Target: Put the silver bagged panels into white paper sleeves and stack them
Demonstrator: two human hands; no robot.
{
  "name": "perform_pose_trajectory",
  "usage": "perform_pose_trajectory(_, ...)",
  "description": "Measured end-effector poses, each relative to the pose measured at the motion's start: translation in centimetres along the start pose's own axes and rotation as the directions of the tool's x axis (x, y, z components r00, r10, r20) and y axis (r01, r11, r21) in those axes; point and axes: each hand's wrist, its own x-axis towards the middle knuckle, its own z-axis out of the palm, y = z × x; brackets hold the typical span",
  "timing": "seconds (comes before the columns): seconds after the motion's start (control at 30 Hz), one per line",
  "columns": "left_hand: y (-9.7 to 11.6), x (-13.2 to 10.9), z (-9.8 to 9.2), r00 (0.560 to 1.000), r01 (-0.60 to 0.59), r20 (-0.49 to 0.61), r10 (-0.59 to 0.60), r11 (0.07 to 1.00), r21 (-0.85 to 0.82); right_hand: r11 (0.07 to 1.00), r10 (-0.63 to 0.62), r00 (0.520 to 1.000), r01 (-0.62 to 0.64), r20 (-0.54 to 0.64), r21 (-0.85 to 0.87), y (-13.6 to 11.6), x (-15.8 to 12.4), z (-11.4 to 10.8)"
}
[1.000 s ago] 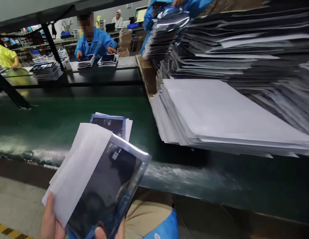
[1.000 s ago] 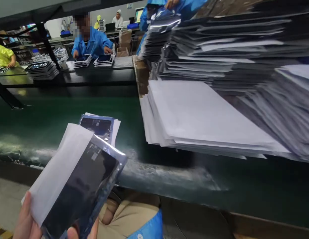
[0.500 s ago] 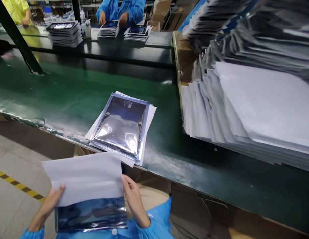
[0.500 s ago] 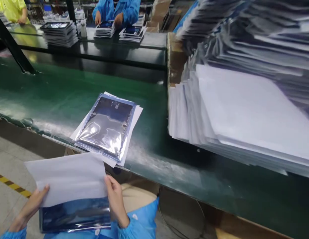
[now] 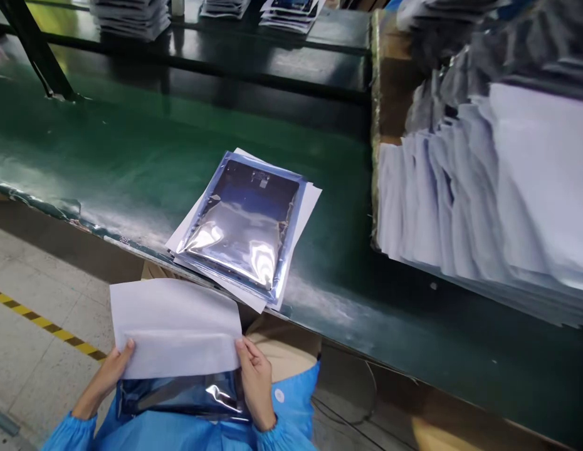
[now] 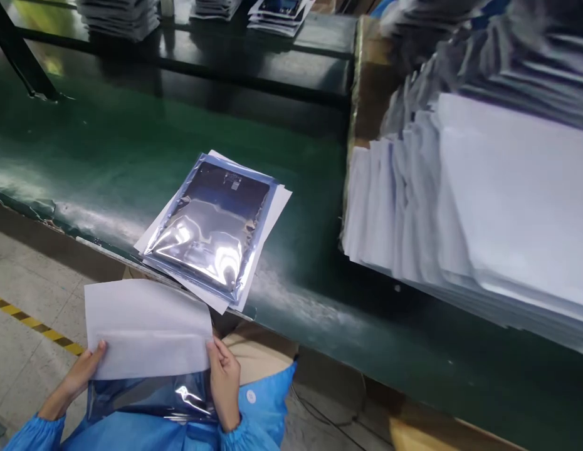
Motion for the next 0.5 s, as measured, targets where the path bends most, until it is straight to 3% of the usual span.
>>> perform_pose_trajectory(0.13,-1.7,-1.6,0.1,0.999,0.037,0.039,-0.036,0.999,-0.013,0.998,0.041,0.998,-0.039,0.05,-0.044,0.0,-1.5,-1.3)
perform_pose_trajectory(0.3,-3.6,-5.4,0.1,0.992,0.123,0.016,-0.124,0.992,0.009,0.986,0.152,0.978,-0.139,0.142,-0.093,1.0,-4.2,-3.8)
perform_pose_trajectory(0.4,-3.7,-7.1,0.2,0.988,0.155,-0.012,-0.154,0.986,0.055,0.968,0.248,0.948,-0.235,0.2,-0.09,1.7,-5.4,-5.1)
perform_pose_trajectory(0.5,-3.2,-7.7,0.1,0.985,0.163,-0.066,-0.16,0.986,0.038,0.974,0.227,0.948,-0.216,0.224,-0.07,0.8,-5.8,-5.1)
